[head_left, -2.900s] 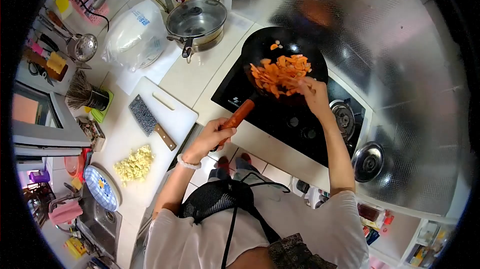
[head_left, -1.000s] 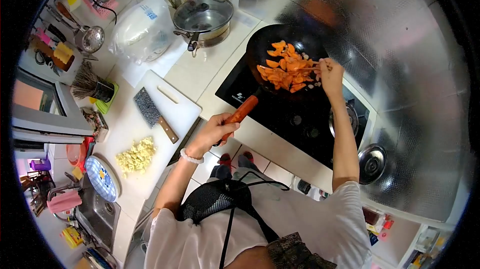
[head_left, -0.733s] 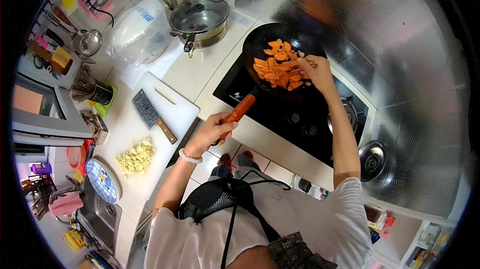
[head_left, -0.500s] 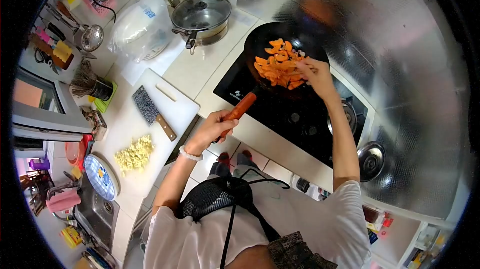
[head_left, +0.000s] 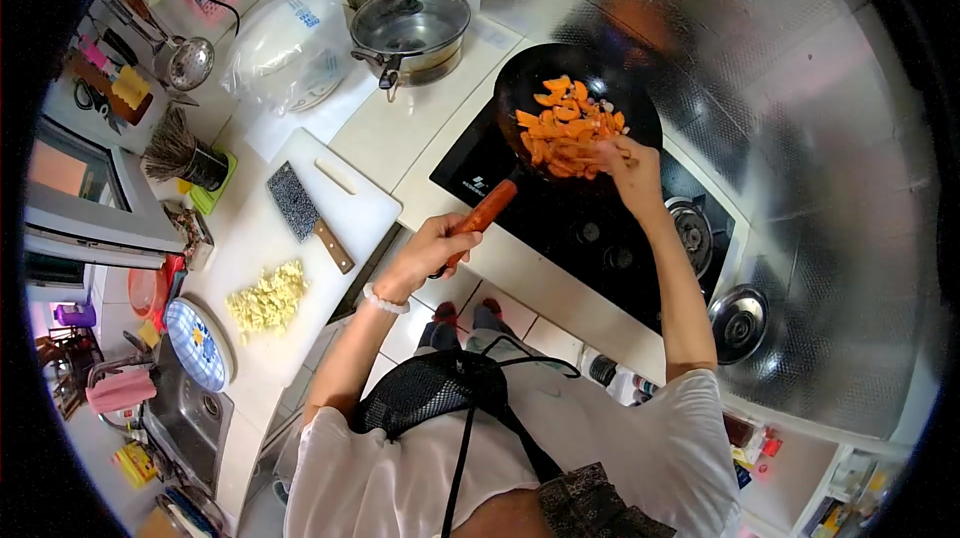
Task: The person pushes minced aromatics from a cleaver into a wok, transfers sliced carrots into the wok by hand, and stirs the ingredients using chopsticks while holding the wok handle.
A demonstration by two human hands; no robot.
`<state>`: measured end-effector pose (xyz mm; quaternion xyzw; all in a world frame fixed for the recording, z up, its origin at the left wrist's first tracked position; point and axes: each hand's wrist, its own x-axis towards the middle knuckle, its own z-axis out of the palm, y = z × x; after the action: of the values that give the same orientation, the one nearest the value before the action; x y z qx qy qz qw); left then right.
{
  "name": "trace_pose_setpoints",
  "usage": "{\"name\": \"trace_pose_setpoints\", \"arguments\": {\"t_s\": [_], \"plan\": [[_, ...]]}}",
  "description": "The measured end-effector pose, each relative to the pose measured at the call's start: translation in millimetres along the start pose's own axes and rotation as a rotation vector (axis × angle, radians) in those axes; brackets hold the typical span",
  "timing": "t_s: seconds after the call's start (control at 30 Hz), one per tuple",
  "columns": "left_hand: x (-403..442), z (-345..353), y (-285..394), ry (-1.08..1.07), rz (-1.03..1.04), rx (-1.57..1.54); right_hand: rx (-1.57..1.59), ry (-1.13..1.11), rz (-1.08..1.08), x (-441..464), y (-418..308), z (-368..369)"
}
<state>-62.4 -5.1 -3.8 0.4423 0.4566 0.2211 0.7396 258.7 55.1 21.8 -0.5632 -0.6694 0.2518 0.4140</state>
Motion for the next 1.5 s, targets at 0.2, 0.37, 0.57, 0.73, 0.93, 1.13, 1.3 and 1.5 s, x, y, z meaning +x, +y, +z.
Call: {"name": "trace_pose_setpoints", "arguments": {"t_s": [0.2, 0.37, 0.57, 0.73, 0.93, 1.13, 1.3, 1.5], "plan": [[3, 0, -2, -0.014, -0.005, -0.013, 0.087, 0.212, 0.215, 3, 8, -43], [2, 1, 0, -0.005, -0.009, 0.001, 0.045, 0.343, 0.237, -3, 29, -52], [3, 1, -1, -0.010, -0.009, 0.006, 0.180, 0.180, 0.183, -2, 22, -20], [2, 1, -1, -0.008, -0.016, -0.010, 0.089, 0.229, 0.196, -5, 4, -56], [0, 5, 3, 0.016, 0.002, 0.003, 0.006, 0.175, 0.300, -10, 8, -81], [3, 2, 1, 0.006, -0.030, -0.021, 0.088, 0.244, 0.267, -8, -24, -70], [2, 2, 3, -0.002, -0.034, -0.024, 0.091, 0.018, 0.128, -3, -12, -25], [1, 1, 0, 0.009, 0.005, -0.009, -0.009, 0.034, 0.045, 17, 21, 9]]}}
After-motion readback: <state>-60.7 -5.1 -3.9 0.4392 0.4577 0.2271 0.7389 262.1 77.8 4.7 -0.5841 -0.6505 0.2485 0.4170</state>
